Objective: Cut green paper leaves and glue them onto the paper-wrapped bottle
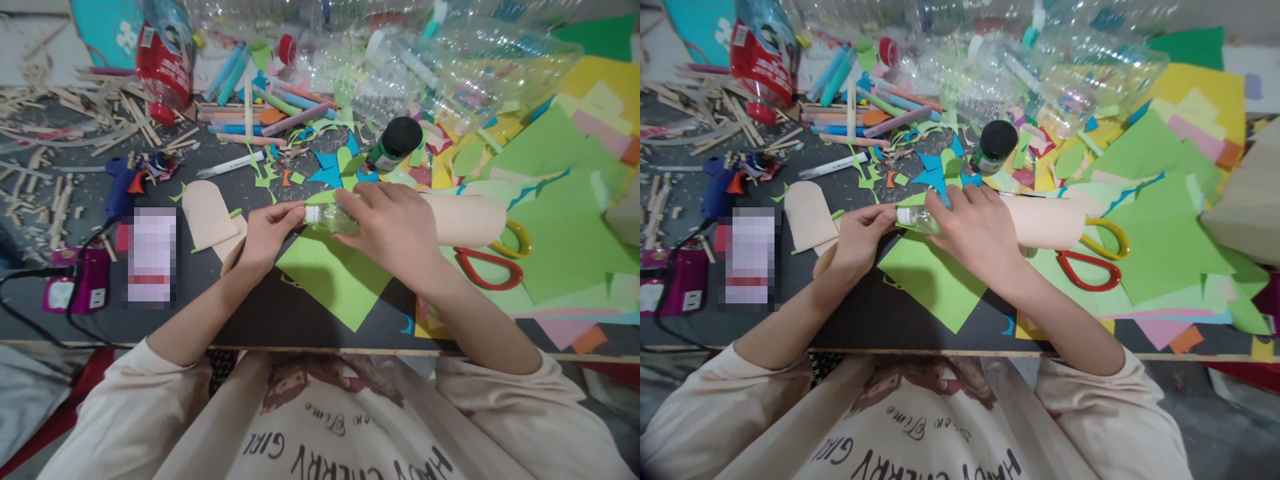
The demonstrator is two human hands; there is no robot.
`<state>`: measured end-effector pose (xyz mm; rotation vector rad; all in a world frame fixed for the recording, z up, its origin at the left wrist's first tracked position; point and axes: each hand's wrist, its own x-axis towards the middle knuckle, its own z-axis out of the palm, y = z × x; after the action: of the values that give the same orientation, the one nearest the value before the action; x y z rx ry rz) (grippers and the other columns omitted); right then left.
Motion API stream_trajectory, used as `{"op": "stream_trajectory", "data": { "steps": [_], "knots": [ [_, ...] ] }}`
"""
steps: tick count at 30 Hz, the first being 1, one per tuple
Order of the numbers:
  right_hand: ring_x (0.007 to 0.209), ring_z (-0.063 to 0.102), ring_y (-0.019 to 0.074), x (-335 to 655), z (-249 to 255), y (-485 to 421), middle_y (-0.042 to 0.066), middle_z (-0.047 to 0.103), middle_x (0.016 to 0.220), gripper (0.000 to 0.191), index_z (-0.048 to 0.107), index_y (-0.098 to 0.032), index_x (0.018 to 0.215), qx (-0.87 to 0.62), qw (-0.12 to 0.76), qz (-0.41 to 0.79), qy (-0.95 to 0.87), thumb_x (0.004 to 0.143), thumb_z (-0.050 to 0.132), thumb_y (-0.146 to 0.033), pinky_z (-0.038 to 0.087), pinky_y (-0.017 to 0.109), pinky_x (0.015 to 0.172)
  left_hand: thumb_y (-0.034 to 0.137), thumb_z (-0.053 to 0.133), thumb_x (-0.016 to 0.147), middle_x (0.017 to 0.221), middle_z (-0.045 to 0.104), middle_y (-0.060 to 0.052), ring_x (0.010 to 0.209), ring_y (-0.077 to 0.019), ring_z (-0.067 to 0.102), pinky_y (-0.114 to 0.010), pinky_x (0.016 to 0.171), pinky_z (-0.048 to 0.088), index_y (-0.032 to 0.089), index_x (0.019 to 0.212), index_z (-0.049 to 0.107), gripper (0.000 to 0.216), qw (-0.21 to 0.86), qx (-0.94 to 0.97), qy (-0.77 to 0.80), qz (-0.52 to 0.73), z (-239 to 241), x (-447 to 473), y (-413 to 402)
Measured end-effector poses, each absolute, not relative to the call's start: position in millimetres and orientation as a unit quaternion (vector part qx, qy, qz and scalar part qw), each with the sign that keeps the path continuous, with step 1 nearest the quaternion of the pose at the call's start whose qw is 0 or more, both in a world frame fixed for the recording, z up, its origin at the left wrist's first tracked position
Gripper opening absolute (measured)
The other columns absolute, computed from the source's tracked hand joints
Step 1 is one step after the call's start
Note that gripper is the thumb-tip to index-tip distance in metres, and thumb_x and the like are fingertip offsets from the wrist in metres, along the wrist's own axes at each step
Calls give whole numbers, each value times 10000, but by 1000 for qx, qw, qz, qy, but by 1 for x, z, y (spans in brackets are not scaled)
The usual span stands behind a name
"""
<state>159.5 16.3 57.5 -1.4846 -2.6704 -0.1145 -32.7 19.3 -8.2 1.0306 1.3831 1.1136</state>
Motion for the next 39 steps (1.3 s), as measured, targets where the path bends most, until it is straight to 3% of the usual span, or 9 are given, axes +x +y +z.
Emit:
{"op": "stream_trajectory", "data": {
  "steps": [10, 20, 28, 39],
  "knots": [
    [870, 545, 255, 159, 51, 15, 123, 639, 1026, 388, 529, -167, 1210, -473, 49, -67, -877, 877, 543, -365, 353, 360, 768, 454, 786, 616, 840, 736, -39, 769, -165, 677, -297, 776, 560, 153, 889, 737, 409, 582, 394, 553, 446, 1, -32, 18],
    [886, 537, 258, 157, 52, 14, 126, 635, 1030, 395, 525, -165, 1217, -470, 46, -53, -880, 866, 563, -342, 343, 364, 782, 318, 739, 660, 638, 624, 39, 589, -91, 596, -209, 614, 499, 176, 841, 576, 282, 599, 406, 526, 446, 4, -32, 22],
    [875, 555, 263, 156, 52, 14, 130, 645, 1024, 395, 538, -158, 1212, -474, 41, -45, -878, 870, 556, -354, 351, 361, 766, 437, 705, 722, 685, 644, 18, 595, -109, 588, -225, 599, 468, 195, 938, 546, 361, 584, 455, 501, 449, -2, -30, 17],
    [834, 562, 253, 155, 57, 13, 127, 656, 982, 390, 559, -148, 1177, -474, 49, -24, -879, 862, 551, -377, 346, 339, 705, 578, 709, 683, 708, 653, 17, 591, -111, 620, -226, 563, 501, 215, 911, 497, 478, 538, 497, 480, 483, -5, -31, 17]
  ]
}}
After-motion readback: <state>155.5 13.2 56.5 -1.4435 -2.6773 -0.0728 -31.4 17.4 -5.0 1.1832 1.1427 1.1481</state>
